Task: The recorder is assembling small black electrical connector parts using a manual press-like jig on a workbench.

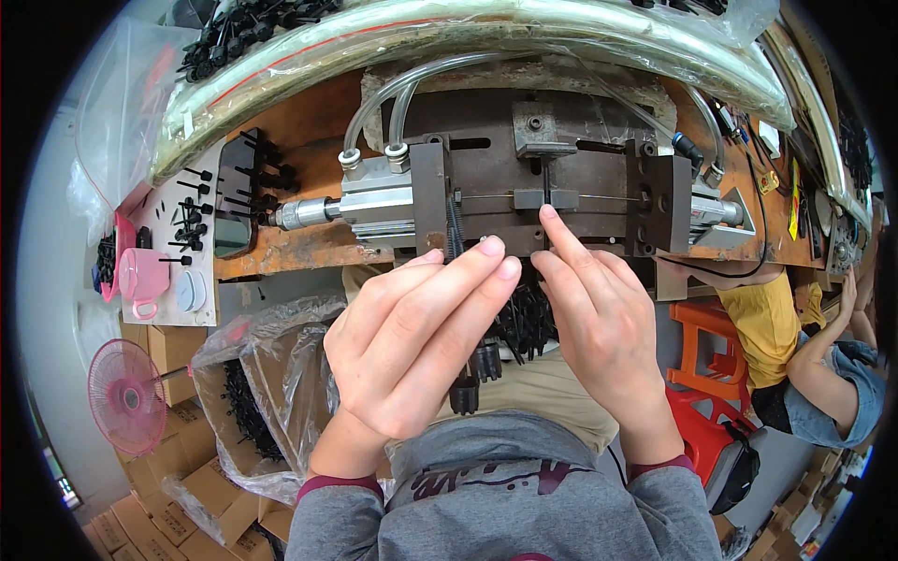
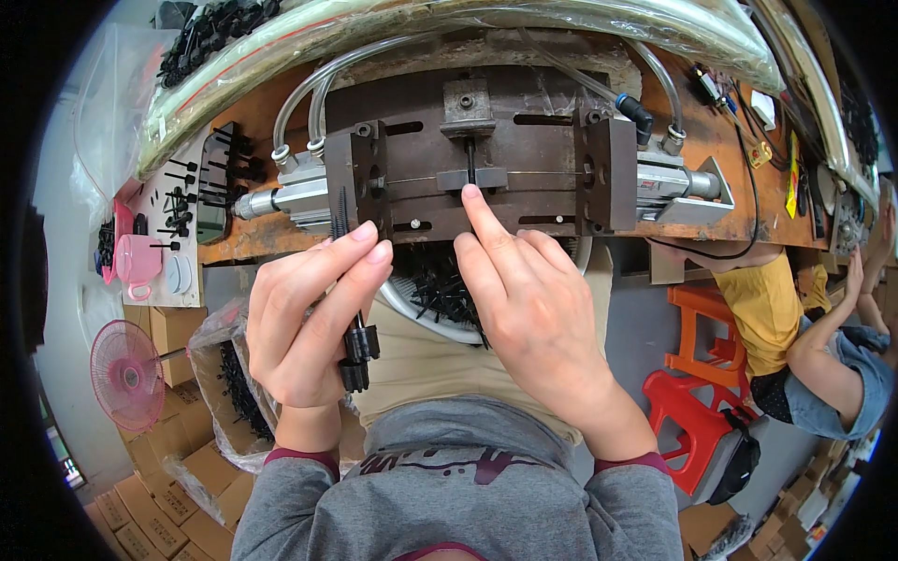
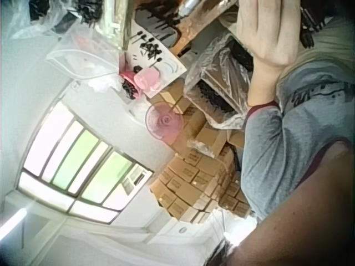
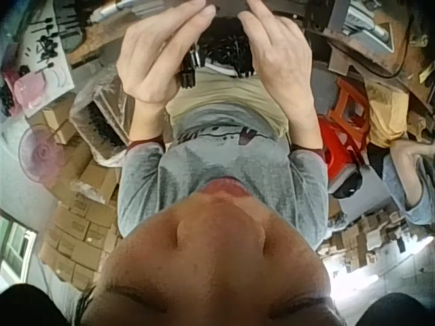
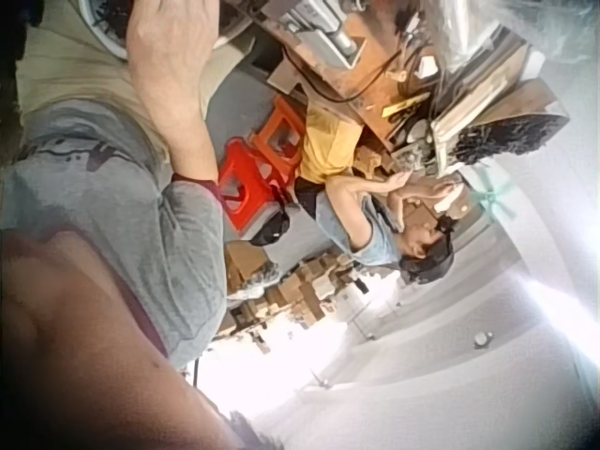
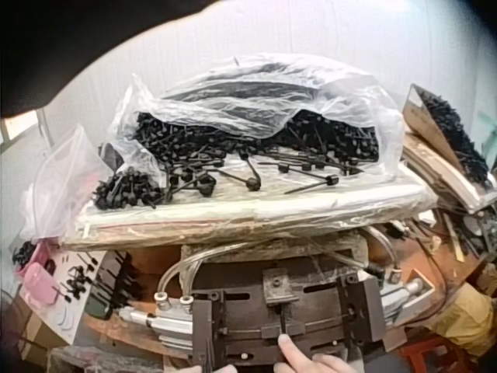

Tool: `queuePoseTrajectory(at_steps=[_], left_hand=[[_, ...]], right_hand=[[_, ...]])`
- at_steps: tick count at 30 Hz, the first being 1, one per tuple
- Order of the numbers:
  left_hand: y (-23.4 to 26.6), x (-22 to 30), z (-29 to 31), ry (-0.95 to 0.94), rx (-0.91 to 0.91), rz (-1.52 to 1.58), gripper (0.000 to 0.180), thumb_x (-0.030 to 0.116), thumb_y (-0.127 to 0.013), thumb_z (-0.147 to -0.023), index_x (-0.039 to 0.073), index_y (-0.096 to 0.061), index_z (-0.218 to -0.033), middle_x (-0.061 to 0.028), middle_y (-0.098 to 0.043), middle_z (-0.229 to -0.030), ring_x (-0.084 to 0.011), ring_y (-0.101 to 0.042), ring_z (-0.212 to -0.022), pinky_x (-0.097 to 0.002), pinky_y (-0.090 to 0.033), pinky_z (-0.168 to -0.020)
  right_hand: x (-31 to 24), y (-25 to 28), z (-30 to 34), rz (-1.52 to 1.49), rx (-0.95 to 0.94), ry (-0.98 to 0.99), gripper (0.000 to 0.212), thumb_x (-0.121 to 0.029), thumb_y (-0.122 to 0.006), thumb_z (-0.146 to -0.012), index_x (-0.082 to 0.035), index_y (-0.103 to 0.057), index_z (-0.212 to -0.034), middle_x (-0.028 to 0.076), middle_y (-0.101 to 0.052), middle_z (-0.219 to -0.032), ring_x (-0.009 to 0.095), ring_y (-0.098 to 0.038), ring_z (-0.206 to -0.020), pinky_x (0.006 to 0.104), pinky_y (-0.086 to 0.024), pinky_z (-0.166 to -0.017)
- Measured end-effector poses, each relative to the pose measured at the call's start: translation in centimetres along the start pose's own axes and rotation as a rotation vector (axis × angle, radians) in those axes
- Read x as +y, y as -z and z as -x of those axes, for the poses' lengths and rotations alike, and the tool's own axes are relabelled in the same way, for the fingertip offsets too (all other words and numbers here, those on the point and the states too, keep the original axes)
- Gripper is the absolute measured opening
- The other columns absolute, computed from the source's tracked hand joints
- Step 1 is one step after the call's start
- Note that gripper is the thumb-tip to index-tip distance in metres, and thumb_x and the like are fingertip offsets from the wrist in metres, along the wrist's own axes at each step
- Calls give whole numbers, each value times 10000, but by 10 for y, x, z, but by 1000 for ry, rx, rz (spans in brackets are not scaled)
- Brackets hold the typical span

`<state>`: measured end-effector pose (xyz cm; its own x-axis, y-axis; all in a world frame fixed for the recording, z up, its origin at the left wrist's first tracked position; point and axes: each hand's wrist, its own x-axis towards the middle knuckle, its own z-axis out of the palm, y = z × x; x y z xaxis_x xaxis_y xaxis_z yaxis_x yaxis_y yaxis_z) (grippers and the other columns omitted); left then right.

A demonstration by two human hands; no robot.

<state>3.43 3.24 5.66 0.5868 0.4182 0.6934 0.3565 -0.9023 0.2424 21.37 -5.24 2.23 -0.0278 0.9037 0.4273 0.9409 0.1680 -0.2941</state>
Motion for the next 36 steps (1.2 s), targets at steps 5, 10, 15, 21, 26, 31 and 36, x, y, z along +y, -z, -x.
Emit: queuePoseTrajectory(at_steps=[5, 10, 15, 21, 26, 31, 36], left_hand=[[0, 1, 0, 16, -12, 0, 309, 76, -699, -780, -8, -752, -1073, -118, -711, -1129, -208, -655, -948, -320, -591, -822], [-1, 2, -2, 15, -3, -10, 312, 76, -705, -785, -12, -749, -1081, -121, -708, -1134, -215, -650, -952, -326, -590, -830], [-4, 3, -3, -2, 11, -24, 324, 75, -703, -780, -14, -746, -1089, -119, -705, -1143, -212, -644, -952, -328, -590, -830], [-11, 0, 1, -76, 22, -45, 345, 78, -678, -752, -20, -748, -1076, -124, -698, -1145, -204, -630, -939, -347, -591, -842], [-20, 7, 6, -103, 15, -19, 341, 136, -657, -797, -16, -750, -1087, -124, -691, -1168, -219, -638, -962, -376, -572, -895], [-24, 4, 7, -162, 67, 8, 408, 92, -680, -701, -44, -744, -1081, -143, -692, -1143, -201, -628, -909, -355, -586, -840], [-14, -1, 5, -87, 20, -14, 386, 82, -700, -711, 7, -757, -1085, -120, -691, -1152, -195, -613, -899, -329, -555, -793]], right_hand=[[-1, 5, -6, 75, -54, -5, 292, -45, -653, -761, 1, -642, -1049, 176, -608, -1351, 201, -611, -686, 305, -510, -695], [-4, 10, -8, 105, -90, -29, 291, -58, -657, -758, -14, -653, -1046, 163, -626, -1335, 166, -575, -570, 280, -492, -605], [-3, 10, -9, 117, -92, -36, 276, -76, -674, -765, -24, -660, -1036, 147, -642, -1309, 163, -578, -566, 278, -489, -586], [-11, 24, -4, -552, 74, -41, 348, -57, -810, -723, 8, -683, -1040, 133, -707, -1064, 228, -687, -747, 303, -555, -644], [-15, 23, -4, -739, 133, 41, 330, -10, -826, -720, 32, -693, -1019, 171, -705, -979, 284, -714, -845, 338, -586, -695], [-13, 24, 0, -751, 108, 45, 331, 2, -830, -695, 25, -700, -999, 172, -690, -1005, 284, -701, -851, 340, -576, -711], [-4, 22, 2, -560, 183, -12, 335, 25, -821, -674, 23, -677, -976, 197, -658, -1150, 308, -673, -1005, 365, -566, -815]])
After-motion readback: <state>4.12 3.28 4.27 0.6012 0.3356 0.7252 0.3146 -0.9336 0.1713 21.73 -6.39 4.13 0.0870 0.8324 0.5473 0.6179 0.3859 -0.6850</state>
